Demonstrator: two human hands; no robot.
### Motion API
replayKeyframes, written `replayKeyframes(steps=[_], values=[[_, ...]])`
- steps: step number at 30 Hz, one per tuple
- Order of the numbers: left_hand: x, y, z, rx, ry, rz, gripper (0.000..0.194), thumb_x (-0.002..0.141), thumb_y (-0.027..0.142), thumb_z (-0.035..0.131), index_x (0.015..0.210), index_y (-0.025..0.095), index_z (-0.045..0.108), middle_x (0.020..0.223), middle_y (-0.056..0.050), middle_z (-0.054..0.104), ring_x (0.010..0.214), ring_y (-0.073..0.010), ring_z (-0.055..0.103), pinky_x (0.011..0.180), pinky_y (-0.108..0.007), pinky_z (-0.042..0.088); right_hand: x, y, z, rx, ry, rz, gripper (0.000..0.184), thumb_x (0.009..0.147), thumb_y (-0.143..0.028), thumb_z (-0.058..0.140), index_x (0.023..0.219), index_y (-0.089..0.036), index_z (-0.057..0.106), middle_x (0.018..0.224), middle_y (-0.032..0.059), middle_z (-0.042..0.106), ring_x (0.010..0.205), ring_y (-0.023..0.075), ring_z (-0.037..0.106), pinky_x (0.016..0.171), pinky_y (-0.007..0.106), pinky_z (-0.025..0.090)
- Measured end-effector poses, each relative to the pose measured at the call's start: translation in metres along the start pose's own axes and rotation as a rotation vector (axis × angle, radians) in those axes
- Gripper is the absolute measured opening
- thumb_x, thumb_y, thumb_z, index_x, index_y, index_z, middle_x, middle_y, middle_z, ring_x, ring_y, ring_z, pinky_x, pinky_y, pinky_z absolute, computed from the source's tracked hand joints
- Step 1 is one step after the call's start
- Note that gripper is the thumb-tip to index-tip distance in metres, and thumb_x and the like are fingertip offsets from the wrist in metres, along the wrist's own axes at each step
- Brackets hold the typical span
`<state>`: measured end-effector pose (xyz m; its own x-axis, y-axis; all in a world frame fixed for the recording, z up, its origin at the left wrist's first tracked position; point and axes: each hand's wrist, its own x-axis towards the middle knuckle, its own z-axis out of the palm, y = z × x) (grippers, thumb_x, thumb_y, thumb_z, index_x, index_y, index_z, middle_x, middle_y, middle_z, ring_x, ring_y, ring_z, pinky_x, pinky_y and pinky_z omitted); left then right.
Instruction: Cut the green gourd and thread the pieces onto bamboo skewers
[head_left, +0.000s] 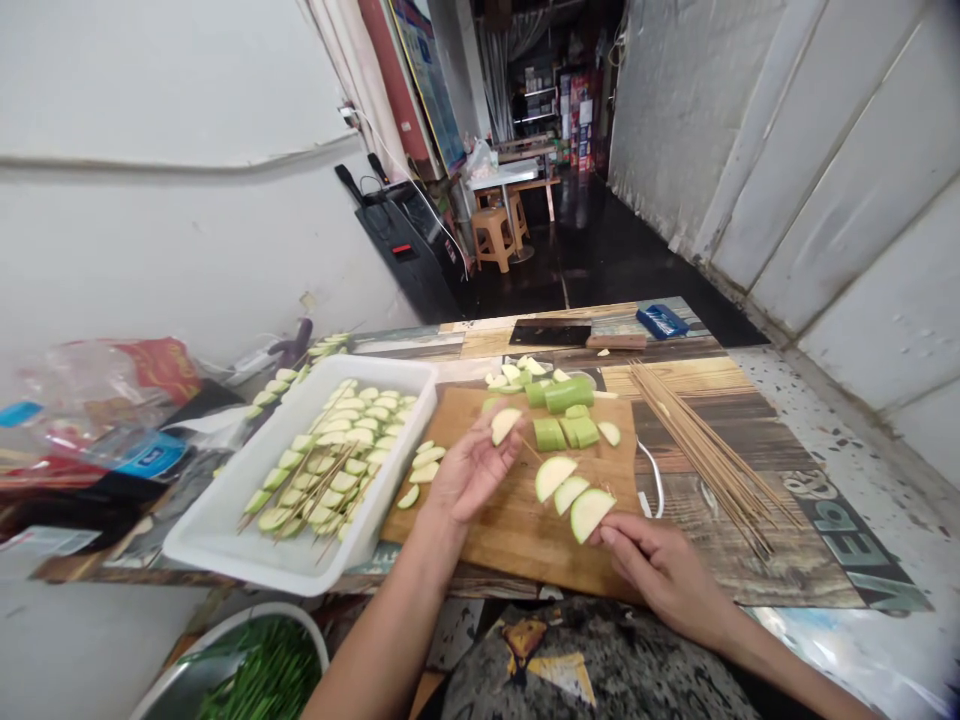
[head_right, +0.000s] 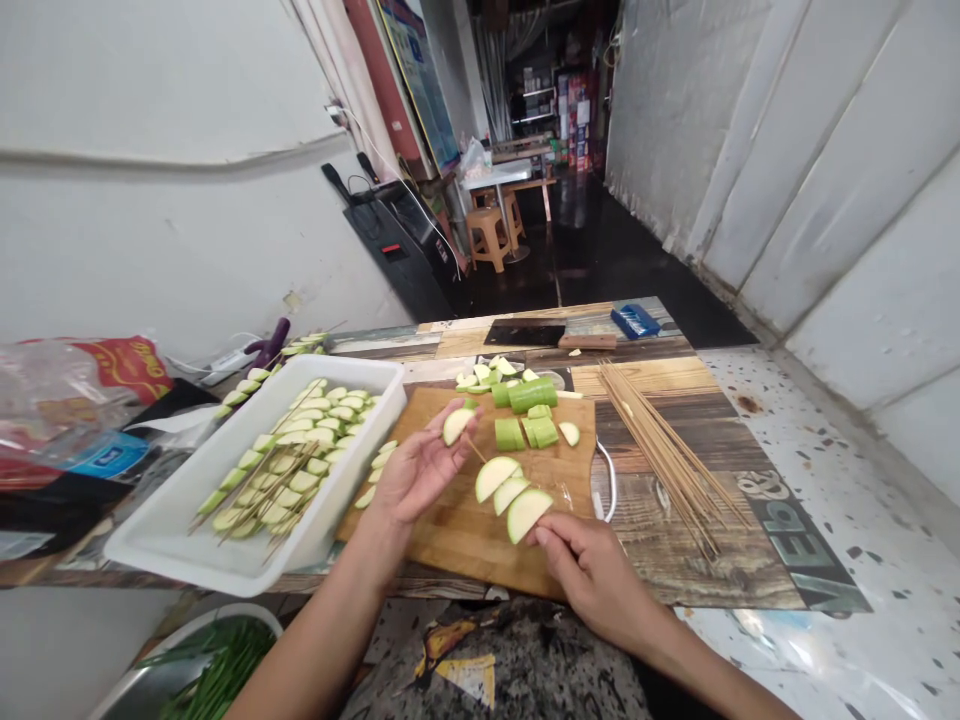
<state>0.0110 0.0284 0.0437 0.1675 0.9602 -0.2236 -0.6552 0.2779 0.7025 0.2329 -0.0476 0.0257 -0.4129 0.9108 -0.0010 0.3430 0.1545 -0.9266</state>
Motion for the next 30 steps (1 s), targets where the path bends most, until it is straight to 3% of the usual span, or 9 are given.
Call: replayKeyframes(steps=[4, 7, 12, 22, 30], values=[[-0.002, -0.007, 0.003, -0.018, 0.108, 0.043, 0.032, 0.08, 0.01, 0.051, 0.112, 0.012, 0.054, 0.112, -0.012, 0.06, 0.088, -0.0128, 0.062, 0.078, -0.021, 0.049, 0.004, 0.0, 0.001, -0.038, 0.025, 0.012, 0.031, 0.089, -0.037, 0.036, 0.079, -0.018, 0.057, 0.055, -0.0033, 0.042, 0.05, 0.0108, 0.04, 0.048, 0.022, 0.031], [-0.001, -0.01, 0.002, -0.017, 0.144, 0.083, 0.022, 0.08, 0.013, 0.053, 0.102, 0.008, 0.058, 0.106, -0.015, 0.062, 0.097, -0.0193, 0.061, 0.086, -0.029, 0.048, 0.005, 0.0, 0.002, -0.078, 0.025, 0.01, 0.031, 0.089, -0.037, 0.036, 0.078, -0.018, 0.057, 0.054, -0.003, 0.044, 0.05, 0.0111, 0.042, 0.048, 0.021, 0.033], [-0.002, -0.011, 0.001, -0.047, 0.164, 0.069, 0.013, 0.08, 0.015, 0.055, 0.089, 0.007, 0.059, 0.102, -0.016, 0.065, 0.104, -0.0265, 0.057, 0.093, -0.042, 0.043, 0.004, -0.001, 0.002, -0.093, 0.012, 0.011, 0.03, 0.089, -0.035, 0.036, 0.078, -0.017, 0.058, 0.058, -0.002, 0.051, 0.053, 0.0115, 0.046, 0.049, 0.021, 0.034], [-0.003, -0.01, 0.006, -0.038, 0.196, 0.066, 0.01, 0.079, 0.014, 0.054, 0.085, 0.007, 0.059, 0.1, -0.018, 0.065, 0.102, -0.0273, 0.058, 0.093, -0.042, 0.044, 0.006, -0.001, 0.002, -0.092, -0.017, 0.002, 0.029, 0.089, -0.034, 0.036, 0.078, -0.018, 0.058, 0.062, -0.001, 0.055, 0.056, 0.0123, 0.049, 0.051, 0.022, 0.035], [-0.004, -0.014, 0.006, -0.012, 0.195, 0.098, 0.01, 0.076, 0.015, 0.058, 0.083, 0.008, 0.059, 0.091, -0.014, 0.068, 0.096, -0.0276, 0.061, 0.092, -0.047, 0.043, 0.004, -0.002, 0.002, -0.117, -0.001, 0.012, 0.028, 0.088, -0.032, 0.037, 0.077, -0.017, 0.059, 0.06, -0.0018, 0.053, 0.052, 0.0112, 0.045, 0.049, 0.021, 0.033]])
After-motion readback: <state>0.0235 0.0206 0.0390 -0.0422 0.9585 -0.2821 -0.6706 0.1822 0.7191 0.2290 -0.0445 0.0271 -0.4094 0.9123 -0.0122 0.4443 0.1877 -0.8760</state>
